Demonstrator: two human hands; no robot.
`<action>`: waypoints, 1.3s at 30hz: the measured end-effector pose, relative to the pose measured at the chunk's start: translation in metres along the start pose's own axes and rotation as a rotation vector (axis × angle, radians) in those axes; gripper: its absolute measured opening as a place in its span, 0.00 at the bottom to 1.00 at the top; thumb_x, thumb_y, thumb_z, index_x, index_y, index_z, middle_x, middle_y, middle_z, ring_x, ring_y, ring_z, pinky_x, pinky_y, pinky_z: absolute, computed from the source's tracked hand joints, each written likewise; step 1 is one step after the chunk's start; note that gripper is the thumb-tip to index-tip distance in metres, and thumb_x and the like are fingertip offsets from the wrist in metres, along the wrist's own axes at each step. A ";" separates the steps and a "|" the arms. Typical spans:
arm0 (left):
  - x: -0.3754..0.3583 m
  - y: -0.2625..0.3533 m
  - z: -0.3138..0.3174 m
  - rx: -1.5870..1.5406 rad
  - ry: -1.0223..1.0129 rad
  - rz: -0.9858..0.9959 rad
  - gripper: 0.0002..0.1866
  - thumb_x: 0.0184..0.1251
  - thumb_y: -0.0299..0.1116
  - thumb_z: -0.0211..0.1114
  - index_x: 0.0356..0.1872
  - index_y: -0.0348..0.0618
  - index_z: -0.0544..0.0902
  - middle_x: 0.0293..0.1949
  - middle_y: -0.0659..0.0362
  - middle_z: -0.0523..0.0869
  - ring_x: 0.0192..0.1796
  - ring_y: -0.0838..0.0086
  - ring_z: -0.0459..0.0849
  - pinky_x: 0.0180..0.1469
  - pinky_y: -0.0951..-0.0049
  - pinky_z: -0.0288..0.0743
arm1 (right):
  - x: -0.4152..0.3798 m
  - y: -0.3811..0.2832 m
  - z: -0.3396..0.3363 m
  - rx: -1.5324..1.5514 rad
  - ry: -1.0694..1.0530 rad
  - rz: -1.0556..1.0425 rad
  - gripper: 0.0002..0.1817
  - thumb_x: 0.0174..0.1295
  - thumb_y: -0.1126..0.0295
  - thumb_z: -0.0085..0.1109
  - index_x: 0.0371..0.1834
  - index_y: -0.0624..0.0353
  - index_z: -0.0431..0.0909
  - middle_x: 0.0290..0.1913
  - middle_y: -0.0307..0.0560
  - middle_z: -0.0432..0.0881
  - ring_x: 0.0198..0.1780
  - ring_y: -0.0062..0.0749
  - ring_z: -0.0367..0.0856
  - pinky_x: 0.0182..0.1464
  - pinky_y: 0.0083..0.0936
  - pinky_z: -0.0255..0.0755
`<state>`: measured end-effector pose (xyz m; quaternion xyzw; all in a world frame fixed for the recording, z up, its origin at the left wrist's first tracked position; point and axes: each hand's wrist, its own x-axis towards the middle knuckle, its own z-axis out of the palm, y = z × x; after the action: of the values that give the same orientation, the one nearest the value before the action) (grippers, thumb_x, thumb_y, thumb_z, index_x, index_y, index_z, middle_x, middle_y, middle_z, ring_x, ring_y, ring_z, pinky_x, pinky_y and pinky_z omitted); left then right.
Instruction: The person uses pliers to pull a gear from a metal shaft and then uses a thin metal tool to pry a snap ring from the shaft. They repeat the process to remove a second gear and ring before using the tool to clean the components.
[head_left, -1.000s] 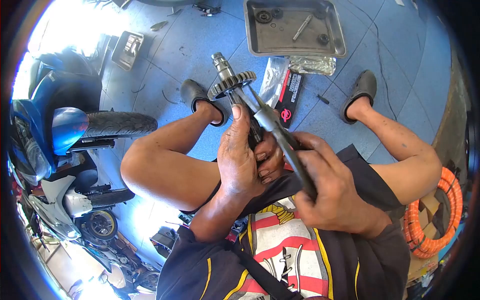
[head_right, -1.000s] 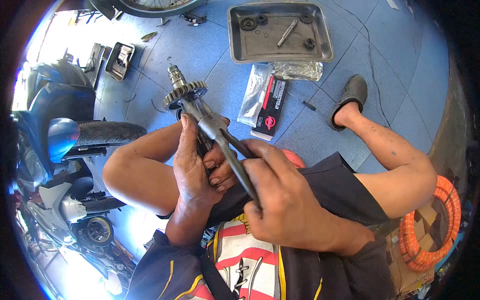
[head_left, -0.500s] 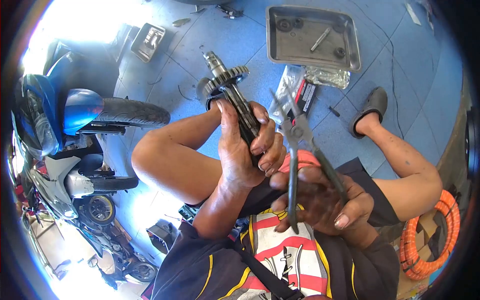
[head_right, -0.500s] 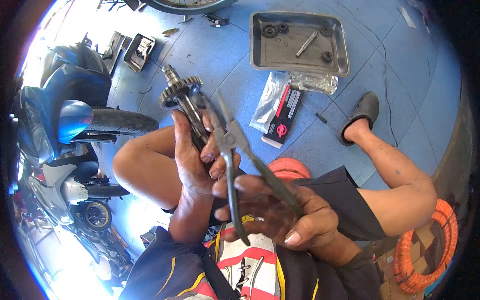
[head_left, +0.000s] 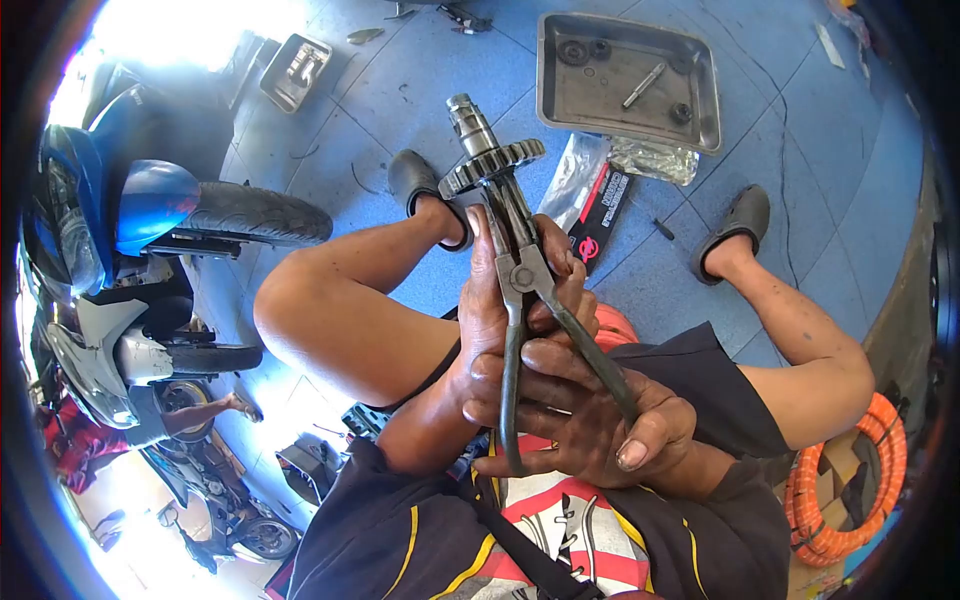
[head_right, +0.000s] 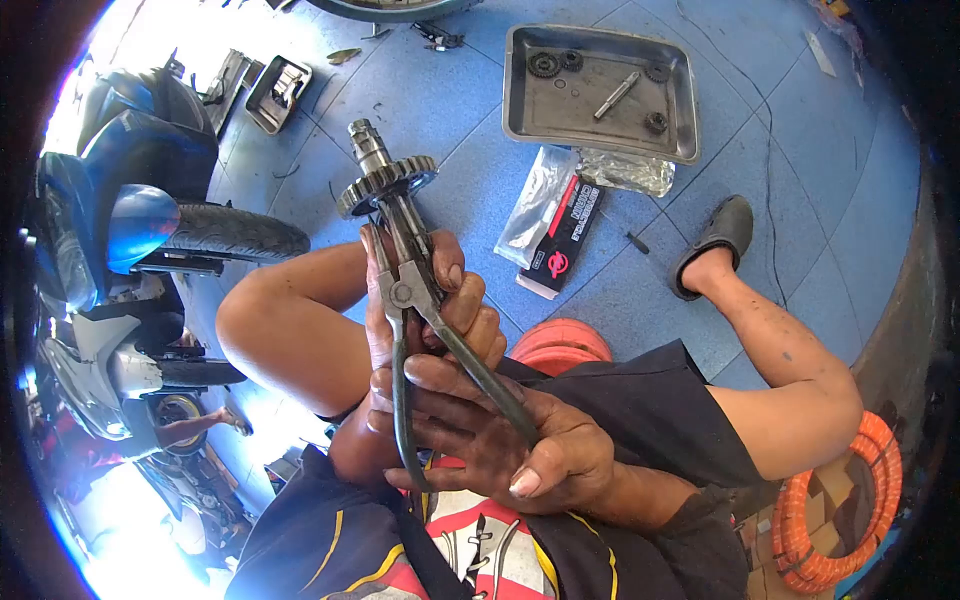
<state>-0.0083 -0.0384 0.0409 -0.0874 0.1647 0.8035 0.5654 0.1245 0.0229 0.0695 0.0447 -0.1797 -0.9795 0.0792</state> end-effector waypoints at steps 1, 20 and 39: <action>0.000 0.001 0.000 -0.008 -0.002 0.003 0.37 0.68 0.71 0.42 0.37 0.39 0.72 0.14 0.65 0.61 0.15 0.79 0.58 0.17 0.76 0.59 | 0.000 0.000 0.000 -0.018 -0.022 0.003 0.53 0.46 0.81 0.58 0.78 0.61 0.42 0.79 0.55 0.44 0.80 0.42 0.41 0.75 0.60 0.40; -0.001 0.005 -0.007 0.062 0.012 -0.077 0.30 0.72 0.65 0.47 0.34 0.43 0.73 0.20 0.63 0.69 0.18 0.81 0.62 0.20 0.79 0.64 | -0.003 0.006 0.015 -0.105 0.070 -0.031 0.54 0.47 0.80 0.57 0.79 0.60 0.38 0.80 0.47 0.43 0.79 0.45 0.43 0.74 0.61 0.44; -0.001 0.006 -0.002 0.038 0.007 -0.116 0.30 0.73 0.66 0.42 0.32 0.47 0.72 0.16 0.63 0.64 0.19 0.76 0.65 0.23 0.76 0.64 | 0.003 0.003 0.009 -0.192 0.012 -0.029 0.54 0.46 0.75 0.56 0.80 0.55 0.39 0.80 0.51 0.40 0.80 0.47 0.39 0.74 0.59 0.45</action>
<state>-0.0134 -0.0419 0.0405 -0.0889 0.1767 0.7657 0.6121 0.1212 0.0227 0.0784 0.0455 -0.0836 -0.9930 0.0701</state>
